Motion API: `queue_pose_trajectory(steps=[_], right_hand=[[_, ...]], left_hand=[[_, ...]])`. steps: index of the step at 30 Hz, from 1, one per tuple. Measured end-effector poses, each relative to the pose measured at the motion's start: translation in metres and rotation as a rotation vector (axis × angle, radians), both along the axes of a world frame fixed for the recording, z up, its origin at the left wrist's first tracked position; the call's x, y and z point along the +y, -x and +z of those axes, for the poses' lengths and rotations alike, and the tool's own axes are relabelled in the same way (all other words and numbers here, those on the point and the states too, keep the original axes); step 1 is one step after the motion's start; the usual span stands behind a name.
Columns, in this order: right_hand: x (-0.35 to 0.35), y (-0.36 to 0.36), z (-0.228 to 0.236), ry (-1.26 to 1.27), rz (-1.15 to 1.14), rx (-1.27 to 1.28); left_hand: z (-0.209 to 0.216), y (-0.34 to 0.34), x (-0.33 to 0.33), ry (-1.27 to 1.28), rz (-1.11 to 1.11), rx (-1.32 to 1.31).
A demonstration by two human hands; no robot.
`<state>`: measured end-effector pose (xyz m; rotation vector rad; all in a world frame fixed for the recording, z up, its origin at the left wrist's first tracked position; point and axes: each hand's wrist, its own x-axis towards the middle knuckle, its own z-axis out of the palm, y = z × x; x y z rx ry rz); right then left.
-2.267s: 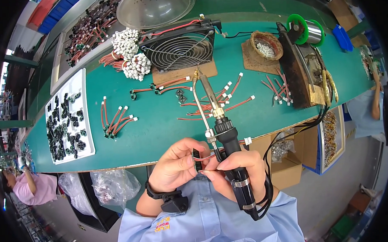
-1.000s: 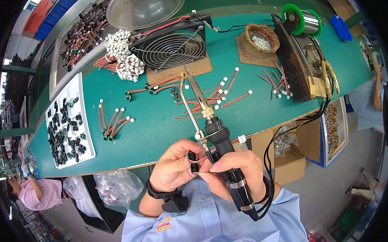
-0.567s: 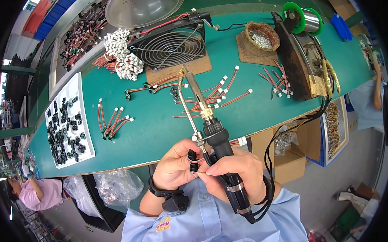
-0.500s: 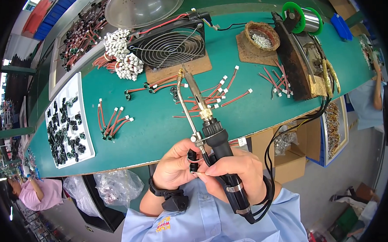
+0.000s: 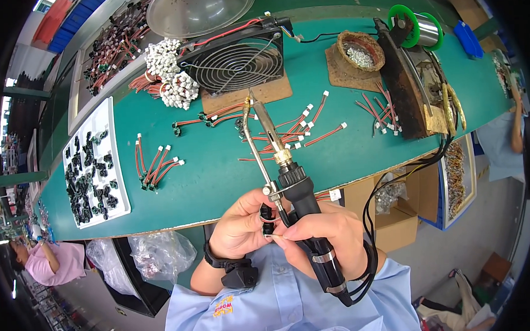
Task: Solder wires to small electronic components on an assembly line.
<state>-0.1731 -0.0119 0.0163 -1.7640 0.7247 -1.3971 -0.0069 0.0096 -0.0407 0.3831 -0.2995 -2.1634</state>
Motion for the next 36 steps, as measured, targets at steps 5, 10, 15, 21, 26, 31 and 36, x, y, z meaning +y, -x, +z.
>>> queue_pose_trajectory(steps=[5,10,15,21,26,31,36], right_hand=[[-0.001,0.004,0.002,-0.002,0.014,0.062],[-0.002,0.003,0.001,-0.002,0.032,0.081],[-0.002,-0.001,-0.002,0.014,-0.001,-0.02],[-0.002,-0.001,-0.002,0.006,0.005,0.003],[-0.001,-0.002,-0.005,-0.006,-0.008,-0.006],[-0.001,-0.001,-0.004,-0.021,-0.004,0.001],[-0.001,-0.001,-0.002,-0.062,-0.001,-0.016]], left_hand=[[0.001,0.001,0.0,0.022,0.015,-0.033],[-0.002,0.001,0.0,0.019,0.027,-0.032],[0.001,0.003,-0.002,0.017,0.012,-0.013],[-0.002,0.001,-0.001,0.014,-0.016,0.004],[-0.002,0.002,0.0,0.035,0.017,0.007],[0.004,0.003,-0.001,0.068,0.058,0.028],[0.013,0.001,-0.003,0.121,0.12,-0.099]])
